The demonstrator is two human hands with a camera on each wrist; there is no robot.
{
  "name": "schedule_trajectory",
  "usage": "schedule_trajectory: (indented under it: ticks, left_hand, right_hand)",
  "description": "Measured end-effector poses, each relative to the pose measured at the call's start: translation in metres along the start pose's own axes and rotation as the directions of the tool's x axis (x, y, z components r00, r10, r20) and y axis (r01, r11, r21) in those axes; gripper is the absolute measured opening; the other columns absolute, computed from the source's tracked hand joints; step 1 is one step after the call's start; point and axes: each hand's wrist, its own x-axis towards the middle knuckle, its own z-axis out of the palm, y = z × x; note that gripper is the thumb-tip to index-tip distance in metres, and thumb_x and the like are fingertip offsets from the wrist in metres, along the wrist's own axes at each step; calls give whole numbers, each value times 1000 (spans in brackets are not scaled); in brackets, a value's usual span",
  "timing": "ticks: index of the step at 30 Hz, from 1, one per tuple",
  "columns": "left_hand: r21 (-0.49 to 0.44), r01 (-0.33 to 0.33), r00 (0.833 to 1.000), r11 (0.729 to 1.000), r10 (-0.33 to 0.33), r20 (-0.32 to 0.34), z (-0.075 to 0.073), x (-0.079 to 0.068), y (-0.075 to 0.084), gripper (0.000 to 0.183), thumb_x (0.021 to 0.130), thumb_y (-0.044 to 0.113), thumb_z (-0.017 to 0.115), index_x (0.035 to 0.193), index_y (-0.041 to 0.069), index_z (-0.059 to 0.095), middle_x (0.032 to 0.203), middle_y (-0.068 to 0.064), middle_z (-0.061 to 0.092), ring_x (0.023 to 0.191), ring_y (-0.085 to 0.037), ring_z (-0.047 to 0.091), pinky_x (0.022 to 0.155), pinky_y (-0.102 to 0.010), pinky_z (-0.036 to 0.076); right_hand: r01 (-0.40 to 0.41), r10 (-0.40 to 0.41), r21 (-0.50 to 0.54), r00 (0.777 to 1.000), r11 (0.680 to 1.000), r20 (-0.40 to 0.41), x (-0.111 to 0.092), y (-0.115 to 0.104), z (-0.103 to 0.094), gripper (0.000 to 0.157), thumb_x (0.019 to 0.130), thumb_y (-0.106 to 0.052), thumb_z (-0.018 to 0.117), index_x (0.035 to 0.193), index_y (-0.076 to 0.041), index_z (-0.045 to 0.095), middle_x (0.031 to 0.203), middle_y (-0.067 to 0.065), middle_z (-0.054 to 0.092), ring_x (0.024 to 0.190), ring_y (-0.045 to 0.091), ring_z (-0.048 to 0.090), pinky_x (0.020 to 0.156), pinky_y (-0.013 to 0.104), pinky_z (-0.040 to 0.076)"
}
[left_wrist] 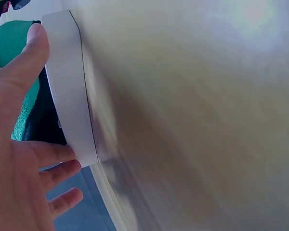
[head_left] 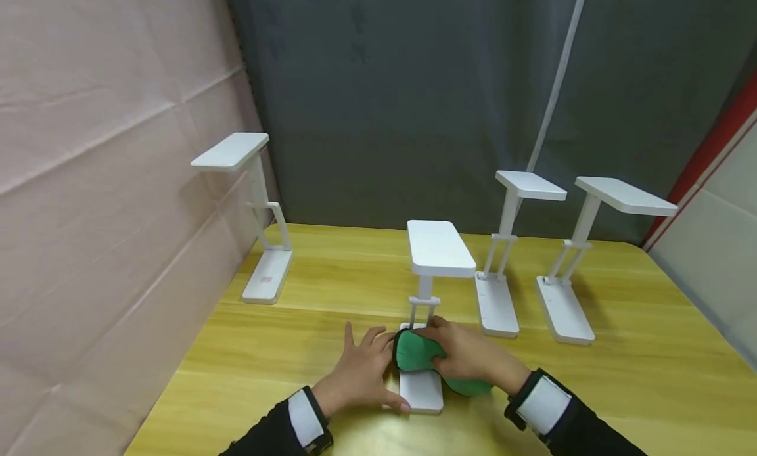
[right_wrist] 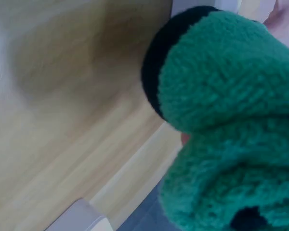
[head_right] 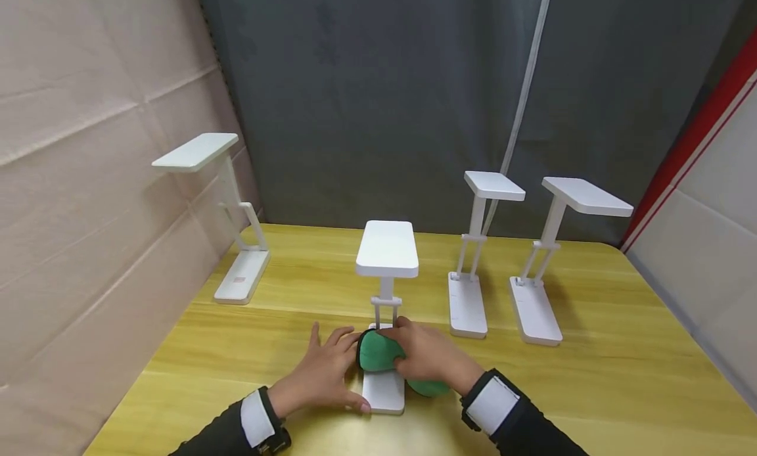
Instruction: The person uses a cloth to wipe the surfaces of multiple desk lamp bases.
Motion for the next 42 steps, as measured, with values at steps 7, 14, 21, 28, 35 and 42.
schedule_trajectory:
  ticks: [7, 14, 21, 28, 35, 42]
  left_hand:
    - [29, 6, 1000, 1000, -6, -6, 2, 2, 2, 106, 56, 82, 56, 135, 13, 37, 138, 1, 37, 129, -25, 25, 91, -75, 8]
    - [102, 11, 1000, 995, -10, -4, 0, 2, 4, 93, 62, 65, 67, 132, 11, 41, 136, 0, 40, 128, -26, 28, 91, -74, 12]
    - [57, -15, 1000, 998, 13, 20, -2, 3, 4, 109, 56, 81, 57, 135, 9, 36, 143, -4, 31, 131, -28, 22, 92, -74, 9]
    - [41, -8, 995, 999, 4, 95, -3, 1, 4, 111, 57, 81, 54, 137, 8, 31, 145, -2, 26, 133, -26, 17, 95, -71, 9]
    - [-2, 6, 991, 1000, -6, 136, 0, -2, 5, 109, 59, 81, 54, 137, 8, 31, 145, -3, 26, 133, -25, 19, 95, -71, 9]
    - [2, -10, 995, 1000, 9, 98, -1, 3, 3, 111, 59, 81, 53, 138, 8, 30, 145, -3, 26, 133, -25, 19, 95, -72, 10]
  right_hand:
    - [-11, 6, 60, 996, 998, 86, -11, -12, 2, 51, 71, -13, 61, 122, -19, 54, 110, 2, 51, 74, 8, 48, 62, 26, 44]
    - [19, -78, 231, 966, 973, 248, -30, -24, 1, 50, 71, -14, 60, 118, -29, 55, 99, -11, 49, 77, 5, 47, 65, 23, 41]
    - [-33, -158, 421, 899, 907, 410, -51, -2, -23, 49, 73, -13, 61, 118, -31, 55, 105, -11, 52, 88, 7, 49, 73, 27, 43]
    - [-195, 188, 17, 963, 981, 191, -46, 38, -35, 53, 66, -3, 57, 115, -20, 59, 95, -4, 49, 76, 16, 45, 65, 38, 42]
    - [-211, 220, -114, 973, 971, 73, -17, 46, -10, 55, 66, -1, 56, 117, -20, 58, 87, -3, 44, 64, 16, 43, 56, 34, 38]
    - [-119, 124, -44, 986, 992, 114, -20, 46, -11, 58, 64, 2, 56, 116, -25, 59, 89, -7, 43, 63, 12, 41, 53, 29, 36]
